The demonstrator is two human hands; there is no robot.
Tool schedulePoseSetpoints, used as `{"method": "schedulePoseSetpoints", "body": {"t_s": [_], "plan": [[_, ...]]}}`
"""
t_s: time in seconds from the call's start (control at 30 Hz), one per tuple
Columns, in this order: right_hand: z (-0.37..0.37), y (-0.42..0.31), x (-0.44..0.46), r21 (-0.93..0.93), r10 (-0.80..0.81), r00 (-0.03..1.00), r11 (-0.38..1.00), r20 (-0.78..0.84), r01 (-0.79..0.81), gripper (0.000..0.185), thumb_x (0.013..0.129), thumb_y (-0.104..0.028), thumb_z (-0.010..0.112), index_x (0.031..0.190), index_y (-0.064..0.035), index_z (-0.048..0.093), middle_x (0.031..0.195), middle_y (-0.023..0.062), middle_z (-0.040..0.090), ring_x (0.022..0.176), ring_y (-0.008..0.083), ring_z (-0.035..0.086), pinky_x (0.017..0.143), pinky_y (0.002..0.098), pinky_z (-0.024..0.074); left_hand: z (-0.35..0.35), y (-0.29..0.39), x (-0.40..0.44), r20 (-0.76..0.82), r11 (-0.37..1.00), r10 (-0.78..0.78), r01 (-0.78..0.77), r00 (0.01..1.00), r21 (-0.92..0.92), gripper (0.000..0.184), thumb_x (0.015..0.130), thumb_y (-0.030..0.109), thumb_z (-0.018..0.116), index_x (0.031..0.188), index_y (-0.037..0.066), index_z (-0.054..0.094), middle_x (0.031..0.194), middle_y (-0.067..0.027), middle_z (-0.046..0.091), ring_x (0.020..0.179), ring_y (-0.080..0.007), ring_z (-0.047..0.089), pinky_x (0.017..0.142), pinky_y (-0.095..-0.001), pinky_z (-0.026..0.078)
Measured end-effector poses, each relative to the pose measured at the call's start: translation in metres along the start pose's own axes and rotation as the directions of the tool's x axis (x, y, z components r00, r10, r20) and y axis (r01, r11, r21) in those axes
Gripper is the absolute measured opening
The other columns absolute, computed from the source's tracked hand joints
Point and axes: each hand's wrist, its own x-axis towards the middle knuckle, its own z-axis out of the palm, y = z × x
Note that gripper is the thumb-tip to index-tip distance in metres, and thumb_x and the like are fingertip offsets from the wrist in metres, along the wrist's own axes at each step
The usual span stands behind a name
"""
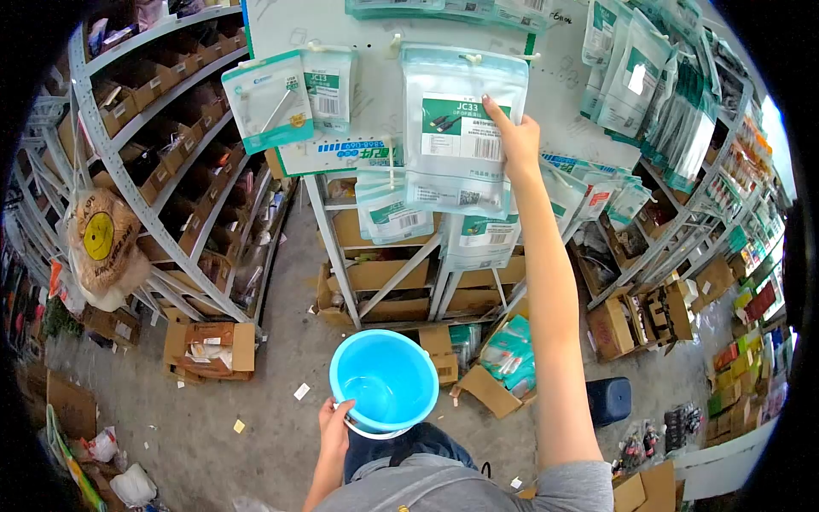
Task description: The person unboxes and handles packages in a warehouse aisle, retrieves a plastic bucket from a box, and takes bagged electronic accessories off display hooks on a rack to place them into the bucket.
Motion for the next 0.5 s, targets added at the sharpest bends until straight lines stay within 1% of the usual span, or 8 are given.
{"method": "schedulePoseSetpoints", "body": {"t_s": [0.13,0.2,0.23,0.3,0.33,0.4,0.43,0.5], "plan": [[0.0,0.007,0.008,-0.035,-0.036,0.999,0.999,0.004,0.036,0.042,0.058,-0.026,0.071,0.078,0.0073,0.056,0.072,0.011,0.058,0.061,0.0137,0.055,0.056,0.0241,0.0428,-0.006,-0.005,0.001,-0.055,1.0,0.005,-0.006,0.998,-0.027,0.022,0.066,0.005,0.059,0.083,0.003,0.046,0.07,-0.0027,0.052,0.058,-0.0089,0.049,0.048,-0.0201,0.037],[0.003,0.006,0.006,-0.165,-0.113,0.992,0.981,-0.059,0.102,0.045,0.058,-0.031,0.07,0.076,0.0083,0.056,0.071,0.0127,0.058,0.062,0.0152,0.055,0.057,0.0259,0.0431,-0.007,-0.006,0.0,-0.064,0.999,0.009,-0.012,0.998,-0.034,0.022,0.065,0.005,0.059,0.083,0.003,0.046,0.07,-0.0028,0.052,0.058,-0.009,0.049,0.048,-0.0202,0.037],[0.003,0.004,0.003,-0.164,-0.113,0.992,0.981,-0.059,0.102,0.045,0.058,-0.031,0.07,0.076,0.0083,0.056,0.071,0.0127,0.058,0.062,0.0152,0.055,0.057,0.0259,0.0431,-0.006,-0.006,0.0,-0.073,0.999,0.011,-0.014,0.997,-0.04,0.022,0.065,0.005,0.059,0.083,0.004,0.046,0.07,-0.003,0.051,0.058,-0.0091,0.049,0.048,-0.0203,0.037],[0.003,-0.002,-0.005,-0.451,-0.258,0.961,0.873,-0.102,0.187,0.052,0.059,-0.037,0.067,0.079,0.0091,0.055,0.072,0.0166,0.059,0.063,0.0222,0.057,0.06,0.03,0.0439,-0.004,-0.005,-0.001,-0.083,0.999,0.014,-0.018,0.996,-0.048,0.022,0.066,0.005,0.06,0.082,0.004,0.046,0.07,-0.0032,0.051,0.058,-0.0091,0.049,0.048,-0.0205,0.037],[0.003,-0.002,-0.006,-0.449,-0.259,0.961,0.873,-0.1,0.188,0.052,0.059,-0.037,0.067,0.079,0.0091,0.055,0.072,0.0166,0.059,0.063,0.0222,0.057,0.06,0.03,0.0439,-0.003,-0.004,-0.001,-0.096,0.999,0.014,-0.018,0.995,-0.045,0.021,0.066,0.005,0.06,0.082,0.004,0.046,0.07,-0.0031,0.051,0.058,-0.0092,0.049,0.048,-0.0206,0.037],[0.003,-0.002,-0.009,-0.633,-0.4,0.905,0.74,-0.143,0.227,0.058,0.061,-0.045,0.063,0.082,0.0078,0.052,0.071,0.0207,0.058,0.067,0.032,0.057,0.063,0.0354,0.0437,-0.004,-0.004,-0.002,-0.117,0.999,0.015,-0.021,0.993,-0.048,0.021,0.066,0.006,0.06,0.081,0.004,0.046,0.07,-0.0031,0.051,0.058,-0.0093,0.049,0.048,-0.0206,0.037],[0.004,-0.003,-0.011,-0.628,-0.401,0.906,0.742,-0.135,0.235,0.058,0.061,-0.045,0.063,0.082,0.0078,0.052,0.071,0.0207,0.058,0.067,0.032,0.057,0.063,0.0354,0.0437,-0.006,-0.004,-0.001,-0.088,0.999,0.018,-0.02,0.996,-0.032,0.021,0.066,0.006,0.06,0.081,0.005,0.046,0.07,-0.0031,0.051,0.058,-0.0093,0.049,0.048,-0.0209,0.038],[0.002,-0.007,-0.014,-0.716,-0.376,0.918,0.675,-0.124,0.18,0.06,0.063,-0.048,0.06,0.085,0.006,0.049,0.072,0.0235,0.056,0.07,0.0371,0.056,0.064,0.0386,0.043,-0.009,-0.006,0.0,-0.069,0.999,0.026,-0.027,0.997,-0.026,0.02,0.066,0.006,0.06,0.08,0.005,0.046,0.069,-0.0031,0.051,0.057,-0.0094,0.049,0.048,-0.0211,0.038]]}}
